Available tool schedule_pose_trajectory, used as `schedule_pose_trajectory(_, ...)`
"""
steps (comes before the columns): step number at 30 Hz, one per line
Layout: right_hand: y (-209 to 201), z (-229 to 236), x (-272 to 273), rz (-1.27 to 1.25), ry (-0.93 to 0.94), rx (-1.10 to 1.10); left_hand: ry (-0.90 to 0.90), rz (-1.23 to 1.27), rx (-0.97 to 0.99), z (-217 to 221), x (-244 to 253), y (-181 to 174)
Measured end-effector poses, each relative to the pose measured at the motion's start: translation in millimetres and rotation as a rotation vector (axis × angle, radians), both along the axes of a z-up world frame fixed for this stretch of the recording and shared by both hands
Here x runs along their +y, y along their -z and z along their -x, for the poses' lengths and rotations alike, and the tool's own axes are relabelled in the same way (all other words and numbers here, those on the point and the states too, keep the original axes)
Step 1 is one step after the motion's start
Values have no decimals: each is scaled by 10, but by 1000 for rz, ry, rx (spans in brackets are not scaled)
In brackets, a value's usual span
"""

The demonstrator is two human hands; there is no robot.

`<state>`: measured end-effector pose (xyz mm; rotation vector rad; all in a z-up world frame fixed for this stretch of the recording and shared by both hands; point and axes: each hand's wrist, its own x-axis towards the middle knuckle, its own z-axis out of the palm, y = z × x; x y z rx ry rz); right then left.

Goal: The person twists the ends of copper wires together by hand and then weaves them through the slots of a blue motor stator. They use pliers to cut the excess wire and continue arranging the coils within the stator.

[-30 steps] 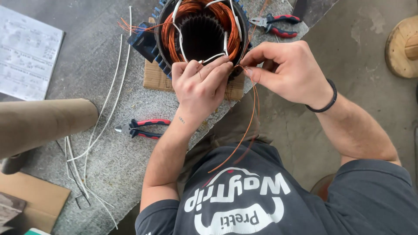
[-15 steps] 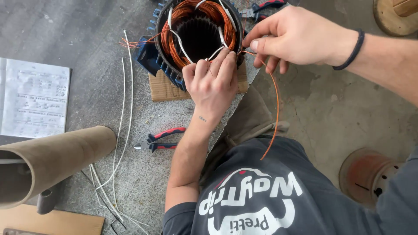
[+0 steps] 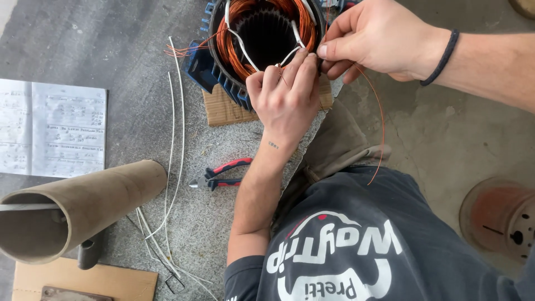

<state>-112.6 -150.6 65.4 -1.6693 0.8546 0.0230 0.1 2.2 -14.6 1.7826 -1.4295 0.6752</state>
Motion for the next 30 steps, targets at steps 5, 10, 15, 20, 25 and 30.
schedule_pose_trajectory(5,95,68,-12,70,-60,-145,-1,6,2,-13,-10,11)
schedule_pose_trajectory(10,28,158,-53,504,-267,-286,-6,7,20,-7,18,-66)
schedule_pose_trajectory(15,203,148,-355,933,-569,-574,19,-32,59,9,38,-164)
schedule_pose_trajectory(20,87,-65,-749,1200,-1012,-847,0,-51,41,10,-12,-215)
schedule_pose_trajectory(25,-111,-436,-945,1441,-1341,-1213,-55,-93,25,41,-17,-291)
schedule_pose_trajectory(30,-344,-797,-972,1770,-1697,-1701,-46,-124,39,36,-41,-296)
